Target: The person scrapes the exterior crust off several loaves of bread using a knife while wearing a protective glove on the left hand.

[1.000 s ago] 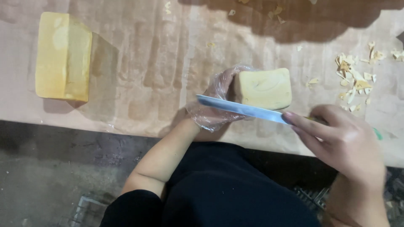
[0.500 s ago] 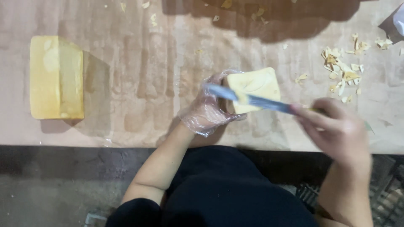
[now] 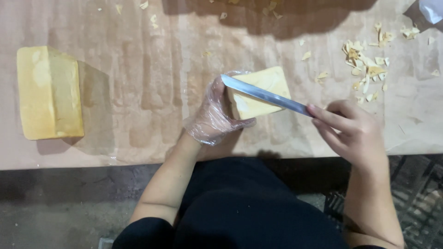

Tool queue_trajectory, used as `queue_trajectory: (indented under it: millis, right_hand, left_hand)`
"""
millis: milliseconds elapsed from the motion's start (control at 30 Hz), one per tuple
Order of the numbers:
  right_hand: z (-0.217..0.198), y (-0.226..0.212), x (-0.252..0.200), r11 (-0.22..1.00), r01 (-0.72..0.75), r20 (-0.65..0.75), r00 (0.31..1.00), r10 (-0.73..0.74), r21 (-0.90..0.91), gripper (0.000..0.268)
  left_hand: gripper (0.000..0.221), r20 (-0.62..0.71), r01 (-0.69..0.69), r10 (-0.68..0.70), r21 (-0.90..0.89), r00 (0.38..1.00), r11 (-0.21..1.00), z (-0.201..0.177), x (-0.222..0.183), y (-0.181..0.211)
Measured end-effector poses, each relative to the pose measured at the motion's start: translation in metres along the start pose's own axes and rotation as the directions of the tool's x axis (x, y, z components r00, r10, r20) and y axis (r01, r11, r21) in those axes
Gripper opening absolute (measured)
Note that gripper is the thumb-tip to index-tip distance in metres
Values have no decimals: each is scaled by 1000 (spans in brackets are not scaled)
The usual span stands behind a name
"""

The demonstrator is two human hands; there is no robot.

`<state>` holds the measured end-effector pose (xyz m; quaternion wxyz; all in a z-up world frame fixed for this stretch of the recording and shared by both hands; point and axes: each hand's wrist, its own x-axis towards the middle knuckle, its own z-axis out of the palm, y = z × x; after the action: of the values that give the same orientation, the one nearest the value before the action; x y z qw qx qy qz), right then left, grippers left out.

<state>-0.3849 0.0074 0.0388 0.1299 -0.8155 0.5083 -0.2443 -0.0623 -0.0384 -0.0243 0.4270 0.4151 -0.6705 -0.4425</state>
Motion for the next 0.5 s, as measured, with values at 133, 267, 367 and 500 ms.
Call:
queue_trajectory:
  millis: [133,267,367,500]
  right_hand:
    - [5,41,-20,1000,-14,-56,998,14,3,32]
    - [14,93,-91,930,-358,-224,916,331,-88,22]
    - [15,116,-106,889,-439,-264,849,458,130,26]
    - [-13,105,-88,772,-554,-46,803,595,310,34]
  left_hand:
    - [97,-3,5,-5,64,1000,998,-6,3,2]
    - [100,9,37,-37,-16,999,999,-15,1,-6]
    - [102,135,63,-70,50,988,997,-43,24,-26]
    - [95,336,304,-237,-162,912,939,-38,79,-58]
